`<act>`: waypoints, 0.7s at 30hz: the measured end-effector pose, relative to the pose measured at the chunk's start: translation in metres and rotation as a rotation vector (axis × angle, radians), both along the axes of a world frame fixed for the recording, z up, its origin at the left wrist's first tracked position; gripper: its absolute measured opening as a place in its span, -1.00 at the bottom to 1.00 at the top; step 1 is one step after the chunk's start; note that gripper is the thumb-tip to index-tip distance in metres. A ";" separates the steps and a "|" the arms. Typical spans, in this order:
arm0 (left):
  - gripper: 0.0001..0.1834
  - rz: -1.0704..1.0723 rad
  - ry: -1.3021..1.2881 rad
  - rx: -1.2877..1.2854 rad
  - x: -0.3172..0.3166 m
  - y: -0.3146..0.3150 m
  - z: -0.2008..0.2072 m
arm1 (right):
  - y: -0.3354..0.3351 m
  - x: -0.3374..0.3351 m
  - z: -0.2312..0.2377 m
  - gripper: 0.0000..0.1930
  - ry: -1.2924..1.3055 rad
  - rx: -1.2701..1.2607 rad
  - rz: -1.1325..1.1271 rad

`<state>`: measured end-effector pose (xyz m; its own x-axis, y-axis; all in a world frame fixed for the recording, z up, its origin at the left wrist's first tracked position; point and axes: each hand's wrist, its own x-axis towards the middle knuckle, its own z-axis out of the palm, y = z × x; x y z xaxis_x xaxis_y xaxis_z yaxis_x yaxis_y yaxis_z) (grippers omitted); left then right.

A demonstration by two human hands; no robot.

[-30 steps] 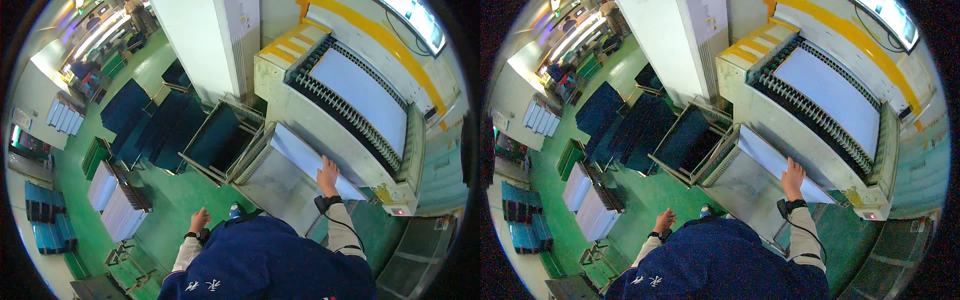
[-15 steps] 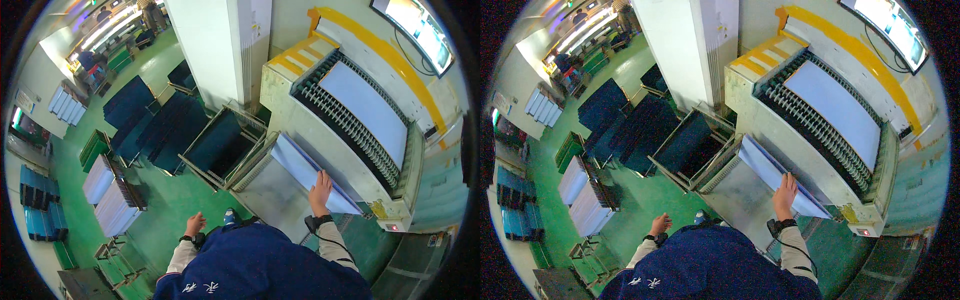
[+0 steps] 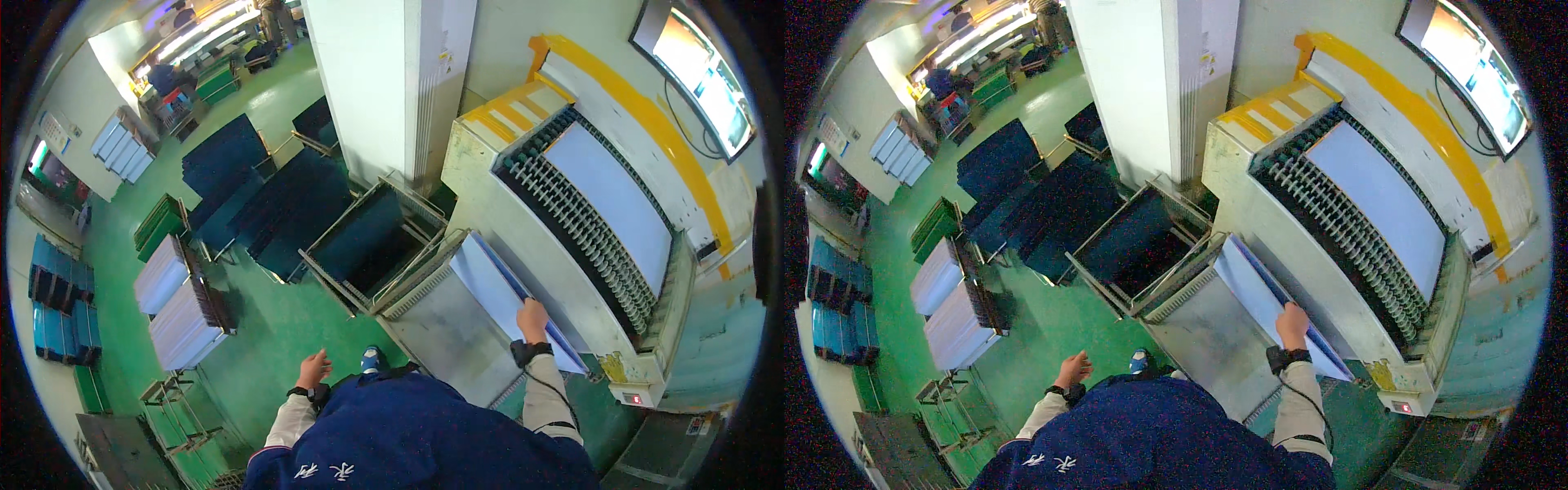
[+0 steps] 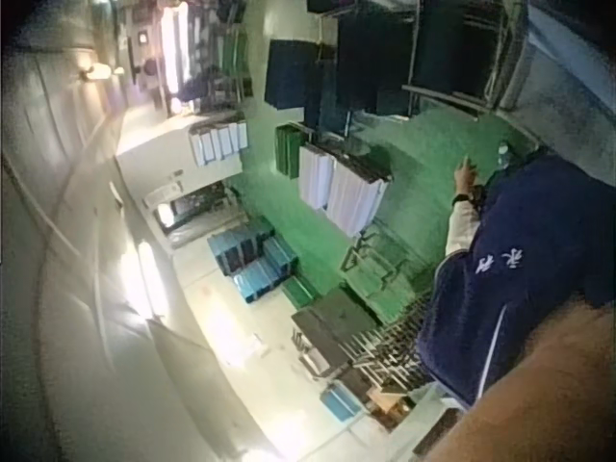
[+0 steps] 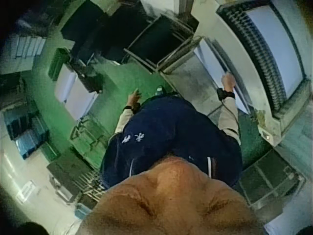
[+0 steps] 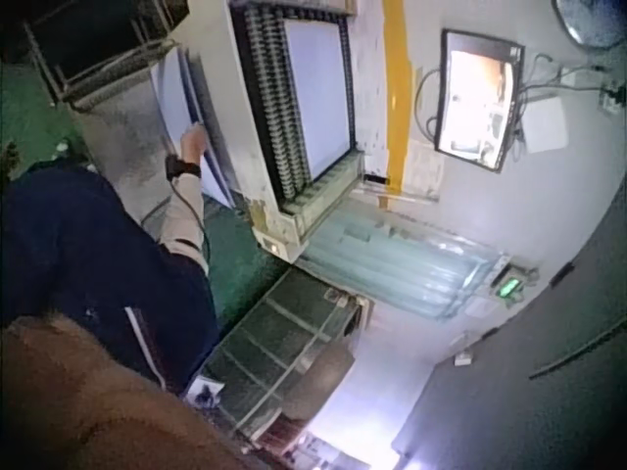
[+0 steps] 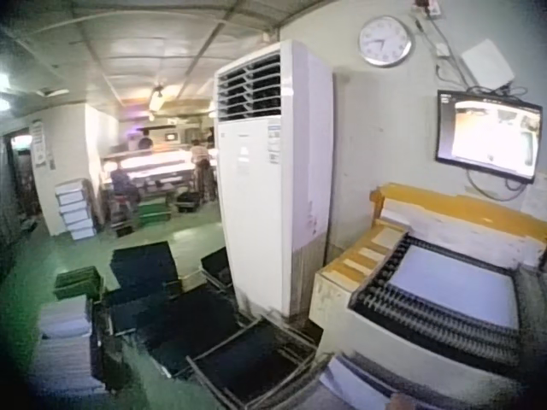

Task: Feeding panels into a machine and moving a rack on a factory floor.

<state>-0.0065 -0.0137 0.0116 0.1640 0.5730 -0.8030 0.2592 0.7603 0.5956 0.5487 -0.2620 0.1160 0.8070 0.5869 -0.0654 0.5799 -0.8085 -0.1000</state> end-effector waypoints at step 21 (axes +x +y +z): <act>-0.59 -0.030 -1.153 0.308 0.114 0.136 0.355 | -0.031 -0.014 0.195 -0.73 -0.334 0.340 0.122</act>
<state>0.1074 0.1224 0.3668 0.7150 0.6991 -0.0033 -0.5327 0.5478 0.6451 0.5351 -0.2926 0.3107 0.6754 0.6214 0.3971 0.7136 -0.6866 -0.1393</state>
